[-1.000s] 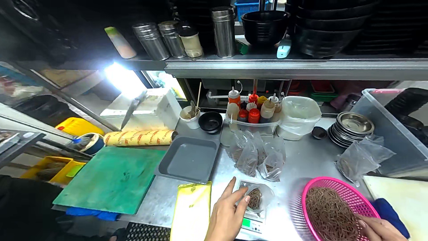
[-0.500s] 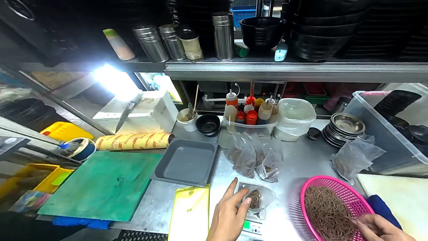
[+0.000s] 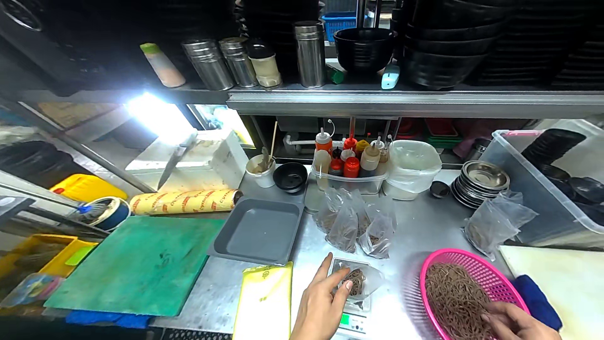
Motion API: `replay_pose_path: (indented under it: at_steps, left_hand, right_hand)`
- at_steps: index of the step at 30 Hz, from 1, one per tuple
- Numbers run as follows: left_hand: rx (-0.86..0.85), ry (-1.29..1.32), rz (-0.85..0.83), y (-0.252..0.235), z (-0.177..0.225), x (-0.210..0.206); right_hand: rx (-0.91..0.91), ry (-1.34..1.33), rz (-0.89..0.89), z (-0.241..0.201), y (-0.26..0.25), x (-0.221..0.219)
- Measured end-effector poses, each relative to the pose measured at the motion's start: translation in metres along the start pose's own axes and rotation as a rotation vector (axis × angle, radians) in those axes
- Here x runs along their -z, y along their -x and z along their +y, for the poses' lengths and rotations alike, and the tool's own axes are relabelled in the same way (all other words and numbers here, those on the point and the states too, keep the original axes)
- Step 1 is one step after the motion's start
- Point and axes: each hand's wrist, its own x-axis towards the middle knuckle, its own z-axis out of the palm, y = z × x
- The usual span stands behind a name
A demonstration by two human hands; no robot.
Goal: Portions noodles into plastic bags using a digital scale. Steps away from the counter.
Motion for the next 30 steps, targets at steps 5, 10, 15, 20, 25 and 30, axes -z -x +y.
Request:
replay_pose_path:
  at_steps: [5, 10, 15, 20, 25, 30]
  left_hand:
    - [0.001, 0.002, 0.008, 0.001, -0.004, -0.004]
    - [-0.007, 0.039, 0.026, 0.004, -0.003, -0.005]
    - [-0.039, 0.087, 0.046, 0.004, -0.002, -0.006]
    - [-0.020, 0.091, 0.058, 0.003, 0.001, -0.004]
    - [0.022, 0.042, 0.014, 0.001, 0.000, -0.006]
    - [0.043, 0.105, -0.026, -0.002, -0.002, -0.015]
  right_hand:
    - [0.020, -0.038, 0.013, -0.001, -0.003, 0.001]
    - [-0.065, -0.435, 0.023, -0.010, -0.004, 0.005]
    - [-0.315, -0.780, -0.082, -0.018, -0.007, 0.002]
    - [-0.188, -0.781, -0.084, -0.036, -0.007, 0.013]
    - [0.102, -0.766, -0.206, -0.084, -0.010, 0.050]
    - [0.447, -0.867, -0.343, -0.161, -0.020, 0.083]
